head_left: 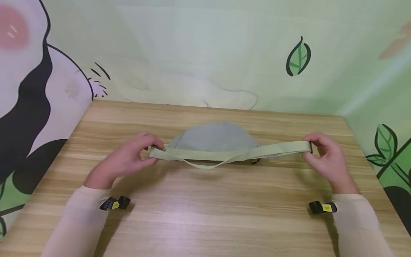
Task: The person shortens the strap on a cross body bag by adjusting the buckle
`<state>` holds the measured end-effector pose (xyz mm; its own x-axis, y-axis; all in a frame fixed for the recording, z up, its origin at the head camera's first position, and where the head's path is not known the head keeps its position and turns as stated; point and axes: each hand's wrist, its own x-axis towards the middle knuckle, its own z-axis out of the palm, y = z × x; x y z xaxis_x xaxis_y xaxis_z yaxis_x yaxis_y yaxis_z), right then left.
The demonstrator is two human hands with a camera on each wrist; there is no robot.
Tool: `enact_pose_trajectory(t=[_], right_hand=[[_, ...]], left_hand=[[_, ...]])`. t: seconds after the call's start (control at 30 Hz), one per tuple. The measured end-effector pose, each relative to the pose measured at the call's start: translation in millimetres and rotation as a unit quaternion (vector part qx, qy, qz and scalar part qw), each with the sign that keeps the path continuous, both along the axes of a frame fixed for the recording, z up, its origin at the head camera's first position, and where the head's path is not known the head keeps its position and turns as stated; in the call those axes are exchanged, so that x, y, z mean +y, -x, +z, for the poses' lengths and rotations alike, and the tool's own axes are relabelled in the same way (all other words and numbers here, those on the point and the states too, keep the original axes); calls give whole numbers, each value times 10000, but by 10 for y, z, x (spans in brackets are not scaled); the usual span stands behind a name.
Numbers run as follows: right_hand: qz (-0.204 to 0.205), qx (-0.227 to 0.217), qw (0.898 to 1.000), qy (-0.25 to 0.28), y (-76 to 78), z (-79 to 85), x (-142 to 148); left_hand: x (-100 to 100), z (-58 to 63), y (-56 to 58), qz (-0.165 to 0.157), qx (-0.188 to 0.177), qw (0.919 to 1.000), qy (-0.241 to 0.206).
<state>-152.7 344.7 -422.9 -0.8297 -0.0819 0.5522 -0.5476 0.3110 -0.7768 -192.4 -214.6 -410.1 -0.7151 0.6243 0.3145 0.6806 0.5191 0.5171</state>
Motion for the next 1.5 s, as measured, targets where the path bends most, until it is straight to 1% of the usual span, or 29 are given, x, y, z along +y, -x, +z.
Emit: enact_pose_trajectory(t=[0.13, 0.2, 0.3, 0.37, 0.47, 0.53, 0.63, 0.73, 0.8, 0.87, 0.93, 0.97, 1.03, 1.13, 1.2, 1.23, 1.3, 1.37, 1.4, 1.43, 1.5], right_hand=[[-26, 54, 9999, -154, 10, -25, 7], [-117, 48, 9996, -252, 5, -30, 28], [-331, 89, 9974, -640, -11, -24, 67], [-517, 185, 9933, -1018, -20, -12, 92], [-767, 364, 9846, -1529, -28, 3, 125], [-891, 435, 9793, -1764, -33, 10, 145], [-979, 437, 9752, -1939, -46, 17, 169], [-1010, 412, 9744, -1967, -60, 27, 183], [-916, 343, 9796, -1758, -68, 34, 178], [-727, 227, 9881, -1333, -72, 43, 162], [-429, 50, 9971, -629, -74, 53, 130], [-240, -37, 9995, -220, -74, 59, 110], [56, -80, 9988, 474, -68, 70, 64], [497, 43, 9908, 1260, -40, 92, -15], [709, 255, 9851, 1549, -13, 102, -68], [866, 344, 9804, 1734, 3, 106, -95], [1132, 466, 9707, 2068, 32, 109, -144], [1417, 548, 9600, 2351, 55, 107, -186], [1538, 558, 9548, 2484, 65, 104, -204], [1630, 559, 9508, 2574, 71, 101, -218], [1708, 547, 9482, 2621, 72, 102, -238]], left_hand=[[-6, -15, -6, 126, -88, 9998, 91], [-30, -21, -8, 214, -35, 9997, 132], [-67, -17, -3, 345, 105, 9991, 211], [-83, -9, 4, 429, 230, 9984, 286], [-91, 12, 7, 507, 387, 9971, 420], [-93, 24, 5, 558, 401, 9963, 507], [-96, 43, 0, 627, 244, 9961, 569], [-110, 50, 2, 658, 8, 9970, 417], [-124, 44, 6, 624, -15, 9978, 223], [-133, 38, 16, 513, 84, 9986, -19], [-133, 31, 32, 415, 329, 9985, -116], [-126, 31, 41, 370, 460, 9982, -107], [-103, 32, 59, 325, 720, 9969, 55], [-59, 41, 62, 386, 942, 9942, 337], [-36, 41, 51, 457, 1064, 9925, 381], [-28, 39, 42, 481, 1100, 9923, 317], [-20, 23, 27, 442, 1112, 9928, 40], [-9, -1, 12, 356, 1008, 9938, -319], [2, -16, 5, 258, 938, 9938, -536], [15, -30, 0, 140, 859, 9933, -758], [53, -55, -12, -98, 634, 9907, -1203]])
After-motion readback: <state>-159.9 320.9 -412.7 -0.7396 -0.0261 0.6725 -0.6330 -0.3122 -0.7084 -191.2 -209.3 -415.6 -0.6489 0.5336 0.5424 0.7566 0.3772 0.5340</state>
